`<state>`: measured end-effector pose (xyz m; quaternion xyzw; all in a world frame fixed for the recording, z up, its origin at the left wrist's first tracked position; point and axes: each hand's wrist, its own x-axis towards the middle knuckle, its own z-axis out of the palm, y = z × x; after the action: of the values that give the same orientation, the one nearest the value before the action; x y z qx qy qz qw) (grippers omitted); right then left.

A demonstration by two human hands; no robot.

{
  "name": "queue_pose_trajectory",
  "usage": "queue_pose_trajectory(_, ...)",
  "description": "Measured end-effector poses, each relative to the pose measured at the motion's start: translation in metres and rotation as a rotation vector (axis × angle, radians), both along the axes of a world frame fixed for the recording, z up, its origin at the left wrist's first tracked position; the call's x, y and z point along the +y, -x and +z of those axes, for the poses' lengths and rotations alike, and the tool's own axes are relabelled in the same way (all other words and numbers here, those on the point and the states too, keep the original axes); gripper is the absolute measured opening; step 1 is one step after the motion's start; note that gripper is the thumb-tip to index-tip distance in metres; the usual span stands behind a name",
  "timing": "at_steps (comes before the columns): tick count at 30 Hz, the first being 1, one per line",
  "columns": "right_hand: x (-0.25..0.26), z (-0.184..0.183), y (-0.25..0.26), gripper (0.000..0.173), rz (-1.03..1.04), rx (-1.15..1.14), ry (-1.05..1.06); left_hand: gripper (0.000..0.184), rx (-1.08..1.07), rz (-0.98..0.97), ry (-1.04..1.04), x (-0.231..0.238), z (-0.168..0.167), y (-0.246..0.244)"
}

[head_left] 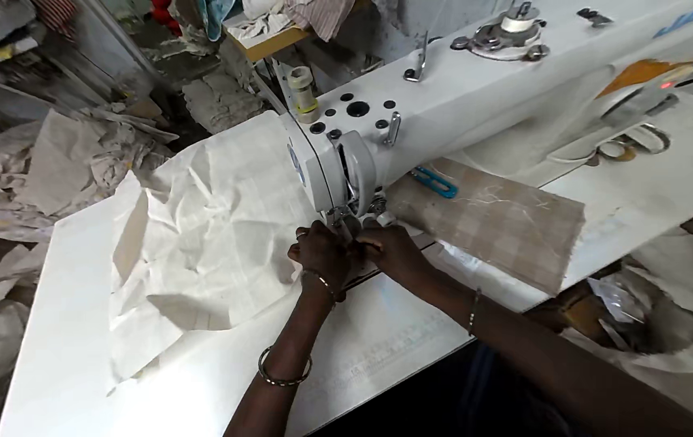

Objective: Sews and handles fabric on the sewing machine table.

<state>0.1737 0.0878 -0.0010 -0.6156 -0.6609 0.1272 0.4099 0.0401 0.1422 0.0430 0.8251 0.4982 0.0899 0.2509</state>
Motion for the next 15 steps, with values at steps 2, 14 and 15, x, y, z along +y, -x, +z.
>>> queue_pose_trajectory(2, -0.006, -0.012, 0.002, 0.011, 0.026, -0.125, -0.119, 0.012, 0.044, -0.005, -0.049, -0.004, 0.003, -0.002)
queue_pose_trajectory(14, 0.017, -0.019, 0.004, 0.021, -0.038, -0.27, -0.147, 0.018, -0.124, -0.207, -0.356, 0.023, -0.033, 0.024)
queue_pose_trajectory(15, 0.016, -0.018, 0.004, 0.02, -0.05, -0.225, -0.134, 0.017, -0.108, -0.296, -0.347, 0.036, -0.032, 0.032)
